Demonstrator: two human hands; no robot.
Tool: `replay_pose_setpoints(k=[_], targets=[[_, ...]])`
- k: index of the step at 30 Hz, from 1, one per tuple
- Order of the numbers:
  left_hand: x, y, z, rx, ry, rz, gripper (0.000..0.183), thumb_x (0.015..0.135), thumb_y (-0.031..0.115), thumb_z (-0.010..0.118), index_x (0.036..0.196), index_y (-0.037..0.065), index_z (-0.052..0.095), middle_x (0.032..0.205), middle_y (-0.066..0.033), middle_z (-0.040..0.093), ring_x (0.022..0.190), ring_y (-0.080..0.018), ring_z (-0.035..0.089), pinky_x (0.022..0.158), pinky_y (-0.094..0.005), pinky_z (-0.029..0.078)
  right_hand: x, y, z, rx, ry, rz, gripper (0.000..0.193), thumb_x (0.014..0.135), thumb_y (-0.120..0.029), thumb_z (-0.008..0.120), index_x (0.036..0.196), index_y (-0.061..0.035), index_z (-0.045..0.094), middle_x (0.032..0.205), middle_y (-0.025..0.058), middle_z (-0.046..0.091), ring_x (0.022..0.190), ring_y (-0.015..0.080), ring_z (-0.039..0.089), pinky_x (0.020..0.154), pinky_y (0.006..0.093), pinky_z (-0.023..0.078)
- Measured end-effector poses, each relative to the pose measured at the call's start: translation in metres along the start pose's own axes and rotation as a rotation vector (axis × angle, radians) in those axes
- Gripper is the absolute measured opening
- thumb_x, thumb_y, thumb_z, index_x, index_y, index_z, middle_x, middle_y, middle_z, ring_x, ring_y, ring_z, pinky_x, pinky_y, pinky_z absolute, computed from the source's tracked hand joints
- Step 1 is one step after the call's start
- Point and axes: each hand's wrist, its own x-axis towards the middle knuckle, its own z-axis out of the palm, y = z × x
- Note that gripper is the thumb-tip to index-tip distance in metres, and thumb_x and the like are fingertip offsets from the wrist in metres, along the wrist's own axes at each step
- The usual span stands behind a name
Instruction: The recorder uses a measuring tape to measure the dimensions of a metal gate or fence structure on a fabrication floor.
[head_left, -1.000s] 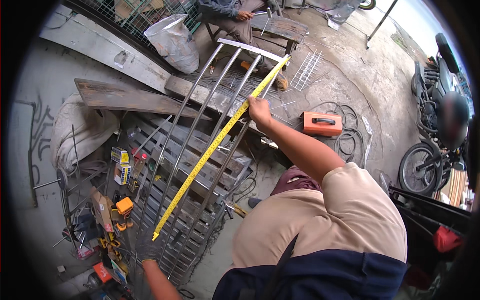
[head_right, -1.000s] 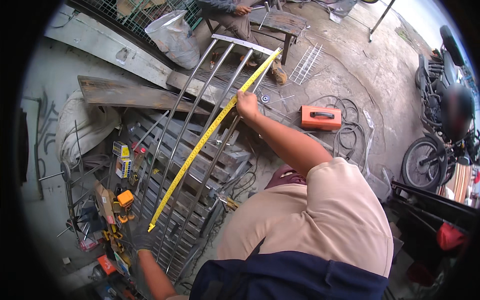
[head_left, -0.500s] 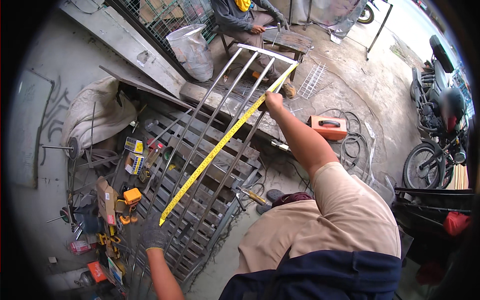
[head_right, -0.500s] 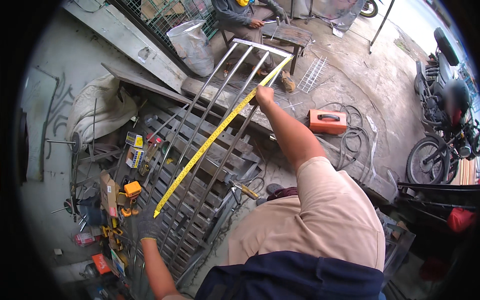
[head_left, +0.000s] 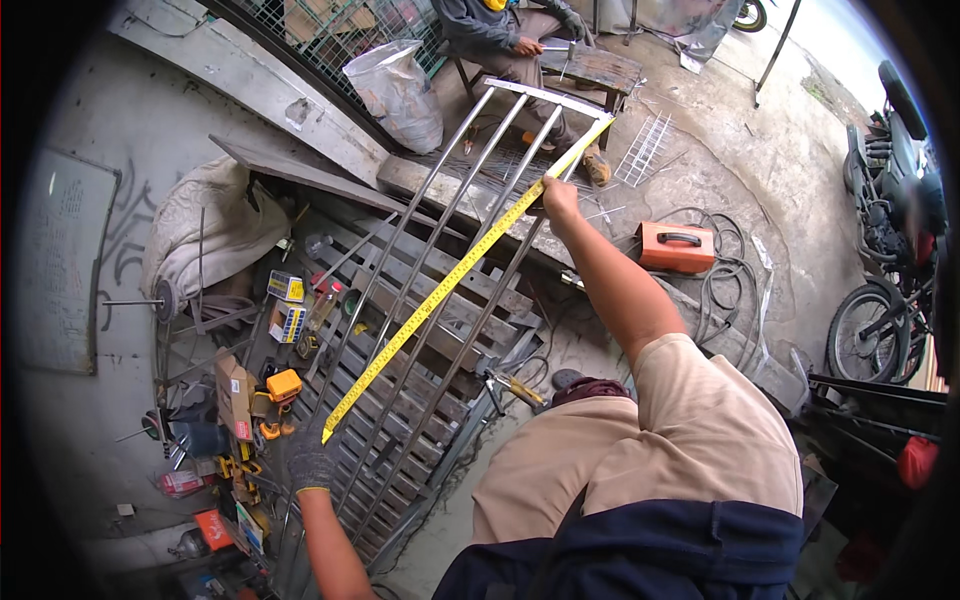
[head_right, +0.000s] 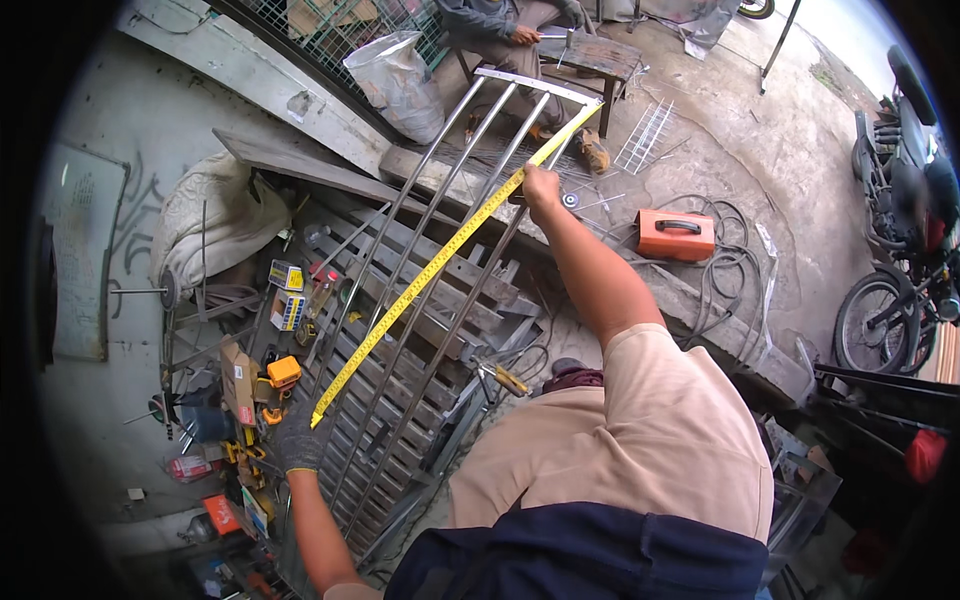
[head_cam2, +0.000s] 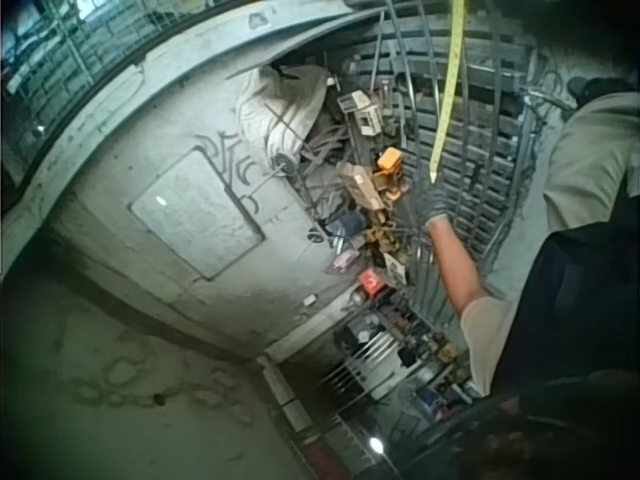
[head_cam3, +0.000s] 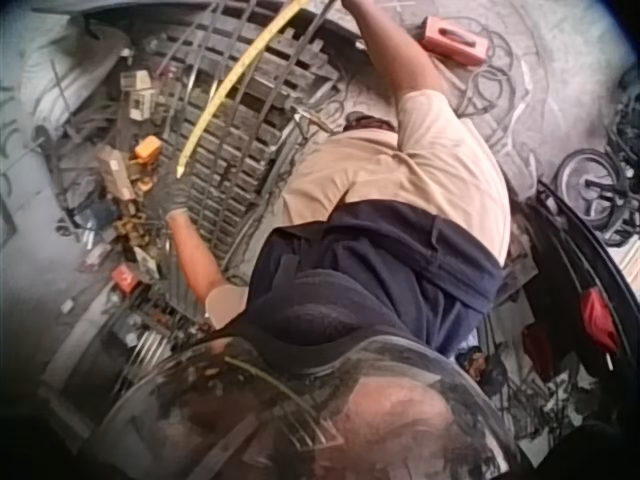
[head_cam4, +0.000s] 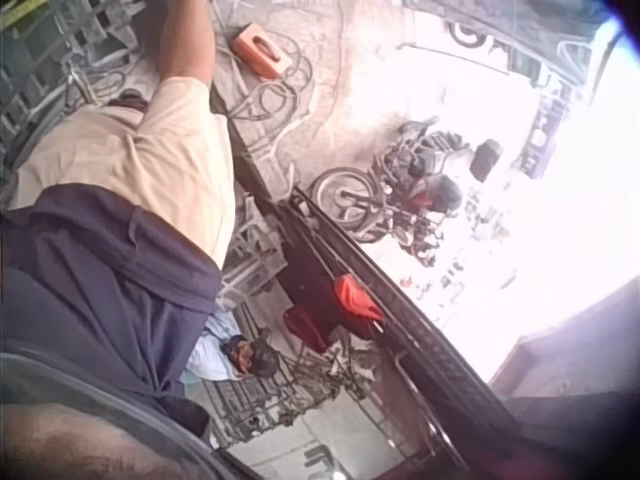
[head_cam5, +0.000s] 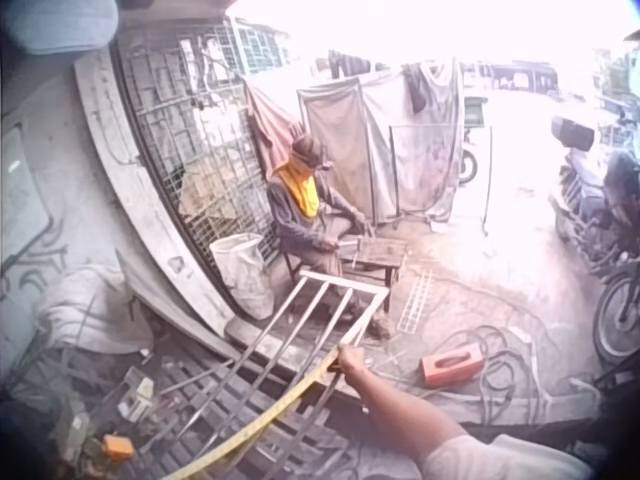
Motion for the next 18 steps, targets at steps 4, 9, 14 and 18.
replay_pose_setpoints(k=[4,9,14,18], targets=[[0.003,0.004,-0.007,-0.02,-0.028,-0.01,0.048,0.08,0.026,0.08,0.123,0.008,0.067,0.122,-0.0176,0.068,0.112,-0.0378,0.063,0.099,-0.046,0.049,0.004,0.002,-0.001,0.01,-0.033,0.025,0.038,0.102,-0.023,0.053,0.094,0.0111,0.066,0.082,0.0183,0.07,0.068,0.0282,0.071,0.06,0.0389,0.058],[0.002,0.009,-0.016,0.036,0.014,0.006,0.047,0.079,0.026,0.08,0.121,0.007,0.068,0.12,-0.0181,0.068,0.109,-0.0377,0.064,0.097,-0.0458,0.05,0.004,0.002,0.001,0.002,-0.017,0.049,0.037,0.103,-0.026,0.052,0.096,0.0057,0.069,0.086,0.0186,0.071,0.072,0.033,0.072,0.065,0.0427,0.062],[0.006,0.012,-0.021,-0.007,0.04,0.034,0.044,0.077,0.027,0.081,0.115,0.006,0.07,0.116,-0.0185,0.069,0.105,-0.0379,0.065,0.093,-0.0465,0.051,-0.005,-0.009,0.003,-0.003,-0.051,0.041,0.038,0.103,-0.026,0.051,0.094,0.0057,0.069,0.085,0.0187,0.071,0.071,0.031,0.072,0.064,0.0405,0.061],[0.008,0.011,-0.027,0.017,-0.1,-0.007,0.041,0.074,0.026,0.083,0.108,0.005,0.073,0.109,-0.0168,0.071,0.1,-0.0361,0.067,0.09,-0.0458,0.052,-0.012,-0.013,0.01,-0.015,0.013,0.004,0.038,0.101,-0.025,0.05,0.092,0.0062,0.07,0.083,0.0176,0.071,0.067,0.028,0.071,0.06,0.0386,0.059]])
